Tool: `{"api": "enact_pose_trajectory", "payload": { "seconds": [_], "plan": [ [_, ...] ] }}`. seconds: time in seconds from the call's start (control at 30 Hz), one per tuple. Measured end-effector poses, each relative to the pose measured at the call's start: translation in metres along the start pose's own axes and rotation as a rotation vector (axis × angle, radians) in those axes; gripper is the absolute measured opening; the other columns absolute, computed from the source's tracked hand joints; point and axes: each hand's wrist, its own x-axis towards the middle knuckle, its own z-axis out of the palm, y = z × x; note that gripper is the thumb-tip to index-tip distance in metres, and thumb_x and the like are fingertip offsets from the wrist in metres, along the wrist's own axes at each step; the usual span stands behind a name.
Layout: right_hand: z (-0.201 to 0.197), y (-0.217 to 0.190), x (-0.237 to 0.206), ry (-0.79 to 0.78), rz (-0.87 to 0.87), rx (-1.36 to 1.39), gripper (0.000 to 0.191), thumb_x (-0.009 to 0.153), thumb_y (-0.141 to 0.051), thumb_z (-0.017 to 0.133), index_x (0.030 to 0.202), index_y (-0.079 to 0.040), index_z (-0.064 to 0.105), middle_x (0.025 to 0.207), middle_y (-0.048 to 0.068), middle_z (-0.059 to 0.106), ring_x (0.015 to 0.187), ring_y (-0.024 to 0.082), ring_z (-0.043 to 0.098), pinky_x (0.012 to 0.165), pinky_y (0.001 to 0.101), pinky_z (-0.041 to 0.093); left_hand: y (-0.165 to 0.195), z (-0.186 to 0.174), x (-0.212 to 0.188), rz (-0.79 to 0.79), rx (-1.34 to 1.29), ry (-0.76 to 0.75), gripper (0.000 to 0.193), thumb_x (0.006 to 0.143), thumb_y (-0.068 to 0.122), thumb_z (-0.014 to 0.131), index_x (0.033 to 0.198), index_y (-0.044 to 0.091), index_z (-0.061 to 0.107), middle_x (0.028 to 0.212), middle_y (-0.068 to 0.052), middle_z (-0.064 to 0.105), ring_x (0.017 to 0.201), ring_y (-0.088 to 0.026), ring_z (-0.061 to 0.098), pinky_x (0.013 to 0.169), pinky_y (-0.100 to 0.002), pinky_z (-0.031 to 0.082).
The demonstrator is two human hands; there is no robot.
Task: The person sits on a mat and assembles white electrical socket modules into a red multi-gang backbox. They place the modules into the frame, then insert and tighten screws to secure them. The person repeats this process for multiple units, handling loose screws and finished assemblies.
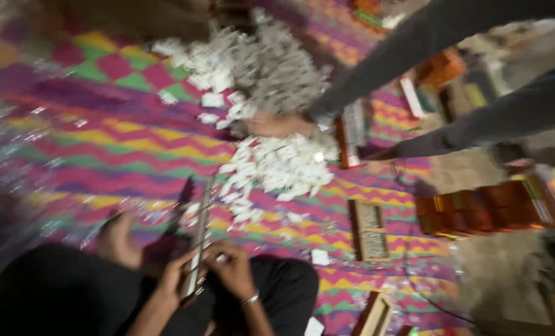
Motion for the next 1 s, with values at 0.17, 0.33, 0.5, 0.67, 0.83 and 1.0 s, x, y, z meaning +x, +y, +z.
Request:
{"api": "enact_pose_trajectory", "payload": {
  "seconds": [0.17, 0.33, 0.5, 0.67, 0.83, 1.0],
  "plan": [
    [0.009, 0.011, -0.002, 0.042, 0.059, 0.027, 0.007, 0.089, -0.001, 0.074, 0.095, 0.000, 0.077, 0.090, 0.006, 0.076, 0.084, 0.014, 0.068, 0.078, 0.0291, 0.054, -0.001, -0.004, -0.005, -0.017, -0.035, -0.054, 0.029, 0.092, 0.033, 0.069, 0.100, 0.006, 0.075, 0.070, -0.002, 0.070, 0.052, -0.015, 0.063, 0.044, -0.027, 0.049],
    [0.016, 0.016, -0.005, 0.050, 0.085, 0.088, 0.008, 0.094, -0.003, 0.071, 0.100, 0.002, 0.075, 0.091, 0.004, 0.071, 0.087, 0.011, 0.066, 0.081, 0.0269, 0.053, 0.000, -0.013, -0.005, -0.061, -0.009, -0.074, 0.030, 0.092, 0.038, 0.070, 0.100, 0.010, 0.076, 0.065, -0.004, 0.067, 0.049, -0.014, 0.062, 0.041, -0.028, 0.048],
    [0.026, 0.018, -0.010, 0.092, 0.121, 0.136, 0.009, 0.096, -0.004, 0.067, 0.104, 0.001, 0.070, 0.092, 0.001, 0.069, 0.086, 0.009, 0.064, 0.078, 0.0249, 0.052, -0.005, -0.021, -0.004, -0.032, -0.002, -0.054, 0.031, 0.094, 0.038, 0.067, 0.102, 0.009, 0.074, 0.067, -0.005, 0.067, 0.052, -0.016, 0.065, 0.044, -0.030, 0.052],
    [0.037, 0.021, -0.014, 0.163, 0.062, 0.108, 0.008, 0.102, -0.008, 0.066, 0.101, 0.000, 0.067, 0.090, 0.000, 0.065, 0.085, 0.007, 0.058, 0.077, 0.0246, 0.050, -0.006, -0.025, 0.001, -0.027, -0.008, -0.060, 0.027, 0.094, 0.036, 0.067, 0.100, 0.011, 0.072, 0.069, -0.005, 0.068, 0.053, -0.016, 0.065, 0.046, -0.031, 0.054],
    [0.042, 0.030, -0.023, 0.172, 0.155, 0.168, 0.013, 0.104, -0.013, 0.062, 0.099, -0.001, 0.065, 0.086, -0.002, 0.065, 0.079, 0.005, 0.058, 0.071, 0.0225, 0.049, -0.015, -0.035, 0.002, -0.094, 0.004, -0.054, 0.032, 0.092, 0.040, 0.067, 0.089, 0.009, 0.069, 0.066, -0.006, 0.068, 0.048, -0.018, 0.065, 0.043, -0.033, 0.055],
    [0.047, 0.035, -0.023, 0.282, 0.242, 0.146, 0.022, 0.111, -0.016, 0.059, 0.096, -0.001, 0.065, 0.078, -0.002, 0.060, 0.068, 0.006, 0.052, 0.064, 0.0243, 0.044, -0.020, -0.039, 0.006, -0.039, -0.040, -0.063, 0.026, 0.096, 0.034, 0.070, 0.096, 0.008, 0.069, 0.074, -0.004, 0.069, 0.056, -0.017, 0.067, 0.048, -0.032, 0.056]
  ]
}}
